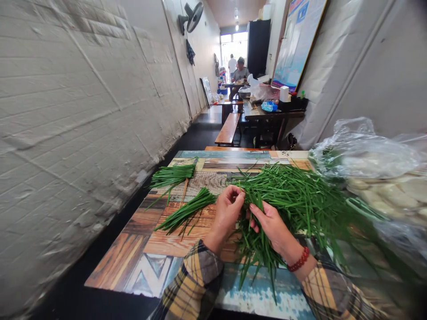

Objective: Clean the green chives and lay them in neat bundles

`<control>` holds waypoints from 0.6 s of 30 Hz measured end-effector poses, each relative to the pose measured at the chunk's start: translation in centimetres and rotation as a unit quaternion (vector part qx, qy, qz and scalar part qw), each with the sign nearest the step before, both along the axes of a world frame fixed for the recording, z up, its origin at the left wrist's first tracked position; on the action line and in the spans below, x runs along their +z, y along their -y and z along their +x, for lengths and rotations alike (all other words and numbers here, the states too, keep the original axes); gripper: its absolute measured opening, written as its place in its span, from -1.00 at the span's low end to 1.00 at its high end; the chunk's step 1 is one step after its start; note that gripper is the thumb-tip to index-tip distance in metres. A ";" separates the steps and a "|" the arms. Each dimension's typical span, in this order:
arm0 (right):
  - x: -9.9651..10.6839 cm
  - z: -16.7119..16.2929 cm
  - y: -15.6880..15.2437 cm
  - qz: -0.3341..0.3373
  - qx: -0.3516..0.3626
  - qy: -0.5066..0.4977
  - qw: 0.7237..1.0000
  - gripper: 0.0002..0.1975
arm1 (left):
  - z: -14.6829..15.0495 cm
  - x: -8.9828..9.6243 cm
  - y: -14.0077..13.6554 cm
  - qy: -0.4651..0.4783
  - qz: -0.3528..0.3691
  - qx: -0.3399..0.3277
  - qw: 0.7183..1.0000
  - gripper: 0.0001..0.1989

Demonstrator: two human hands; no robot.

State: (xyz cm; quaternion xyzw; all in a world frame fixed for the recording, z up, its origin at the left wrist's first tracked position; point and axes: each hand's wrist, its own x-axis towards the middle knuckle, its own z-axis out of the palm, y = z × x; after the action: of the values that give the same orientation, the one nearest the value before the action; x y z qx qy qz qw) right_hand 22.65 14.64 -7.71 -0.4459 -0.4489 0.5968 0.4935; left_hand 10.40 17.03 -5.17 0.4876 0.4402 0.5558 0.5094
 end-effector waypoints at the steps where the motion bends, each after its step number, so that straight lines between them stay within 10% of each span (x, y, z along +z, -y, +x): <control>1: 0.1 0.0 0.0 -0.002 -0.005 -0.004 1.000 -0.60 | 0.0 0.0 0.0 0.003 -0.012 -0.006 1.000 -0.78; 18: 0.8 -0.2 0.1 -0.016 -0.042 -0.037 0.998 -0.61 | 0.1 -0.3 -0.2 0.021 -0.013 -0.009 1.000 -0.84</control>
State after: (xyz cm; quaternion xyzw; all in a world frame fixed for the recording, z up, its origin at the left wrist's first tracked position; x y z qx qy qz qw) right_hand 22.49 14.50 -6.92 -0.4494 -0.4015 0.5988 0.5275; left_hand 10.53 17.23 -5.51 0.4735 0.4323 0.5557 0.5293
